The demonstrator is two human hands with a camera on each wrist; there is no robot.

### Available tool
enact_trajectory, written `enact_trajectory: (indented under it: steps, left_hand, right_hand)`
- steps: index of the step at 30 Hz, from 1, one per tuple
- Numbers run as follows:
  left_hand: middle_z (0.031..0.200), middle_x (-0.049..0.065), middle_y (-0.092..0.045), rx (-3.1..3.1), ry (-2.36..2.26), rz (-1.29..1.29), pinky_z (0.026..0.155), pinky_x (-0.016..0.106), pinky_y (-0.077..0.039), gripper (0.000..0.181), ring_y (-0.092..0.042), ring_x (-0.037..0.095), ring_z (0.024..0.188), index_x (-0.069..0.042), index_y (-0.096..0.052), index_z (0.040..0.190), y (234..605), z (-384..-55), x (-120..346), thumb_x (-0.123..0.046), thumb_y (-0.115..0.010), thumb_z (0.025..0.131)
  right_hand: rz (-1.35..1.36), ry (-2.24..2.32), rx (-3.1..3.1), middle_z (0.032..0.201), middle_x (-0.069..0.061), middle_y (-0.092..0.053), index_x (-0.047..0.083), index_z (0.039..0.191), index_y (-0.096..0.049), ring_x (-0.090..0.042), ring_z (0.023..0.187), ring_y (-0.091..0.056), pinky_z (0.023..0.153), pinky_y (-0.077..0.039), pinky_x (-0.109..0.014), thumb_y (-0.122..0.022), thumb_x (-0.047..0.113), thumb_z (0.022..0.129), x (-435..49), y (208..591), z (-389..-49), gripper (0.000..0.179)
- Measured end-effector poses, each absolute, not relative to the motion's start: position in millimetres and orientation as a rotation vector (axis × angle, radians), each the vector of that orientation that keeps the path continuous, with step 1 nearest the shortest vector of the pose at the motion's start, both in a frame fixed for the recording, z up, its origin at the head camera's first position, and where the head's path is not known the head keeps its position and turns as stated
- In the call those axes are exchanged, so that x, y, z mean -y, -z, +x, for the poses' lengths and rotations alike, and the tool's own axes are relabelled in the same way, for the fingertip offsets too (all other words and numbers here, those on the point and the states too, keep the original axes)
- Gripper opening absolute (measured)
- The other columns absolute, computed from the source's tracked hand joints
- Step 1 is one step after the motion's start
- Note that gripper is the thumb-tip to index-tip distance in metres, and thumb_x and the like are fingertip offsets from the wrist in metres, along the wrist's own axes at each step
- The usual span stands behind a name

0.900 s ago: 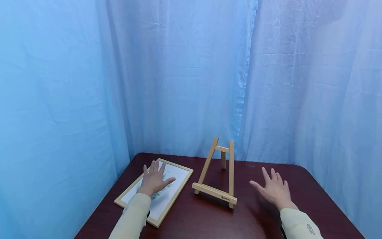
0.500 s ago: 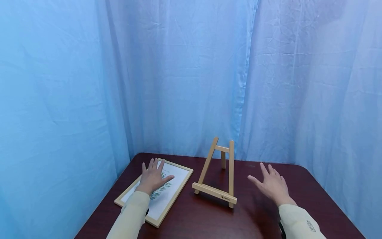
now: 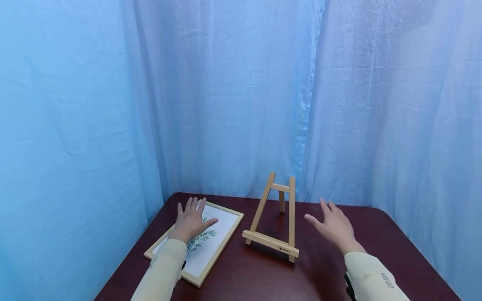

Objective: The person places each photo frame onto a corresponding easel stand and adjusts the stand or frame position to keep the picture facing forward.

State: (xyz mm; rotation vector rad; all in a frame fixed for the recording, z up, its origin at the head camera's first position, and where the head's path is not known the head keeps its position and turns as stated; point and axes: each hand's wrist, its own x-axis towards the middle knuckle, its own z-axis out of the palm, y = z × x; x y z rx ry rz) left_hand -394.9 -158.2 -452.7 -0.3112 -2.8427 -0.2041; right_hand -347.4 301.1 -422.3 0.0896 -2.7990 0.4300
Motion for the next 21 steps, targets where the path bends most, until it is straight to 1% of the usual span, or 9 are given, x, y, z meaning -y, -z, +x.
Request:
enact_trajectory:
  steps: [7,11,17,21]
  left_hand:
    - [0.156,0.026,-0.029,2.838,0.209,-0.307,0.112,0.069,-0.011,0.097,-0.021,0.042,0.146,-0.008,-0.029,0.157,446,-396,160,-0.074,-0.049,0.088]
    - [0.157,0.026,-0.028,2.847,0.229,-0.302,0.112,0.068,-0.011,0.096,-0.020,0.042,0.146,-0.008,-0.028,0.157,443,-397,162,-0.072,-0.049,0.089]
    - [0.157,0.025,-0.028,2.847,0.263,-0.290,0.112,0.068,-0.011,0.096,-0.020,0.042,0.146,-0.009,-0.028,0.157,439,-398,165,-0.072,-0.050,0.089]
    - [0.157,0.026,-0.027,2.846,0.280,-0.293,0.112,0.068,-0.011,0.096,-0.020,0.043,0.146,-0.009,-0.026,0.158,437,-397,168,-0.072,-0.050,0.090]
  right_hand:
    - [0.108,-0.469,2.791,0.152,-0.035,-0.026,-0.001,0.156,-0.024,-0.056,0.134,-0.030,0.098,-0.034,-0.070,-0.044,0.073,0.092,-287,413,-349,0.099]
    - [0.109,-0.498,2.786,0.154,-0.033,-0.025,0.000,0.156,-0.023,-0.054,0.136,-0.029,0.098,-0.035,-0.070,-0.046,0.071,0.093,-279,408,-350,0.098]
    - [0.110,-0.546,2.779,0.154,-0.032,-0.025,0.001,0.157,-0.021,-0.053,0.137,-0.028,0.097,-0.035,-0.071,-0.051,0.064,0.095,-268,399,-350,0.093]
    - [0.132,-0.565,2.757,0.154,-0.032,-0.027,0.001,0.157,-0.022,-0.052,0.137,-0.030,0.097,-0.036,-0.071,-0.050,0.064,0.095,-260,394,-350,0.092]
